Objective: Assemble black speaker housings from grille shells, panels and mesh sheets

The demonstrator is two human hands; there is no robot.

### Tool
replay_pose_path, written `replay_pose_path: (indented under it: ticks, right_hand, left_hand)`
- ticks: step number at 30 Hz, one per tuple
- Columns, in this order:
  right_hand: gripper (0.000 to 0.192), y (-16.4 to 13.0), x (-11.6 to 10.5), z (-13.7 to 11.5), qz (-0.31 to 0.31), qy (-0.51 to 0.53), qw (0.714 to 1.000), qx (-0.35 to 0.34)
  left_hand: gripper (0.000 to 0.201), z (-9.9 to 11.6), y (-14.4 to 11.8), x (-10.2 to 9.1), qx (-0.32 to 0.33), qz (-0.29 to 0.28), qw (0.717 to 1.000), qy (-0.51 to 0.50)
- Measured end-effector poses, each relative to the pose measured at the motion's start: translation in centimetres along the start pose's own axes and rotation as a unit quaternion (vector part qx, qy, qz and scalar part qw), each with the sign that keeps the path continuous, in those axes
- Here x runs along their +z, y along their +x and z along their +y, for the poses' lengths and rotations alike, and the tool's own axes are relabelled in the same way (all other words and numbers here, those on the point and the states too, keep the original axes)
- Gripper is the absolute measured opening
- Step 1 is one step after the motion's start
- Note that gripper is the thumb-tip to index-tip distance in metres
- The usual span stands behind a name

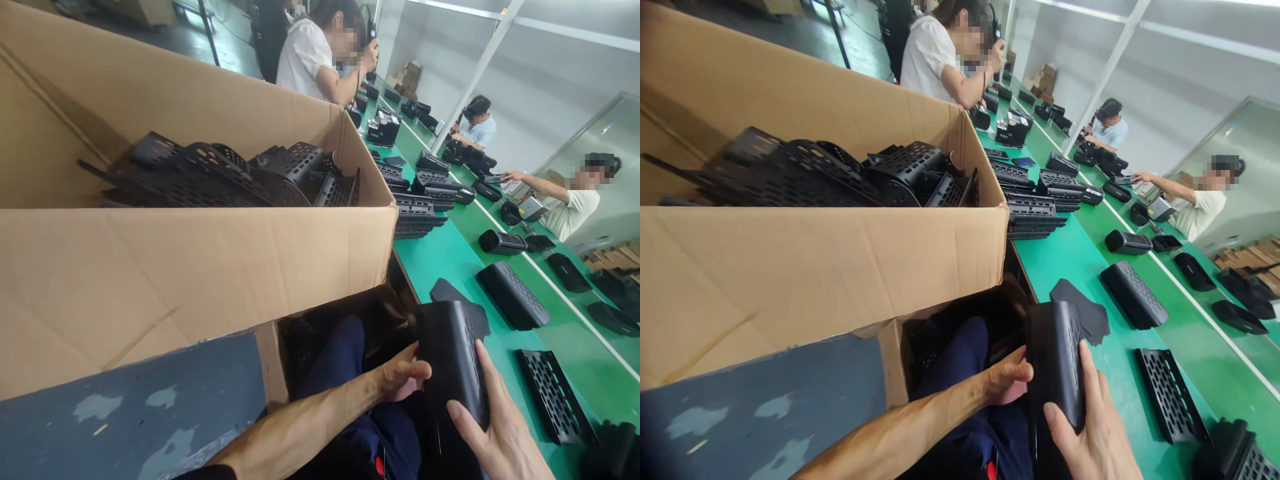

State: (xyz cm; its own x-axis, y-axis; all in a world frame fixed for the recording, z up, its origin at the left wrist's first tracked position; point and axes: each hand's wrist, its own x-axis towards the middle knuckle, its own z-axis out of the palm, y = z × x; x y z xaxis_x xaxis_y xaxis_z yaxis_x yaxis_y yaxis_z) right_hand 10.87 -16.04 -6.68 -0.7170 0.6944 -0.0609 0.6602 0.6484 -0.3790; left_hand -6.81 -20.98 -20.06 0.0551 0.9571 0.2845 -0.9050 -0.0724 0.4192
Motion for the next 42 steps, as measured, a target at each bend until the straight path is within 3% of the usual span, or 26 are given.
replay_pose_path:
  ticks: [5, 7, 10, 13, 16, 18, 22, 25, 29, 32, 36, 42]
  right_hand:
    - [0.093, 0.2, -1.9, -0.2, 0.007, 0.071, 0.997, 0.005]
    - [0.095, -0.9, -1.7, -0.2, 0.042, 0.132, 0.990, 0.011]
    - [0.108, -2.8, 1.1, -0.2, 0.156, 0.205, 0.965, 0.042]
    - [0.116, -3.1, 4.9, -0.5, 0.274, 0.177, 0.944, 0.043]
    - [0.099, -1.7, 7.0, -0.7, 0.380, 0.141, 0.914, -0.013]
    - [0.086, -0.9, 7.0, -0.7, 0.407, 0.139, 0.902, -0.038]
    - [0.078, -1.1, 5.6, 0.1, 0.420, 0.153, 0.894, -0.039]
    - [0.079, -2.4, 4.7, 1.0, 0.413, 0.164, 0.896, -0.029]
    - [0.077, -3.9, 3.7, 1.7, 0.362, 0.187, 0.913, 0.013]
    - [0.075, -4.4, 3.1, 1.7, 0.326, 0.204, 0.922, 0.041]
    - [0.071, -4.6, 2.9, 1.6, 0.311, 0.200, 0.928, 0.046]
    - [0.071, -4.4, 2.1, 2.0, 0.268, 0.247, 0.928, 0.077]
  left_hand:
    - [0.081, 1.0, 1.0, 1.0, 0.000, 0.035, 0.999, 0.013]
    - [0.081, 2.0, 1.4, 1.5, 0.016, 0.049, 0.998, 0.021]
    - [0.081, 3.2, 1.8, 2.0, 0.059, 0.079, 0.995, 0.031]
    - [0.084, 3.4, 2.1, 1.8, 0.075, 0.109, 0.990, 0.040]
    - [0.085, 2.7, 2.4, 1.4, 0.062, 0.128, 0.989, 0.046]
    - [0.081, 2.2, 2.6, 1.1, 0.045, 0.130, 0.989, 0.059]
    - [0.078, 3.0, 3.2, 0.5, 0.028, 0.074, 0.991, 0.105]
    - [0.092, 5.8, 3.7, -0.1, 0.039, 0.035, 0.983, 0.178]
    - [0.130, 10.9, 4.3, -0.2, 0.049, -0.019, 0.936, 0.349]
    - [0.121, 13.2, 4.8, 0.6, 0.024, -0.085, 0.897, 0.434]
    - [0.109, 13.0, 5.0, 1.6, 0.031, -0.077, 0.890, 0.448]
    - [0.103, 11.3, 4.5, 1.3, 0.051, -0.020, 0.915, 0.399]
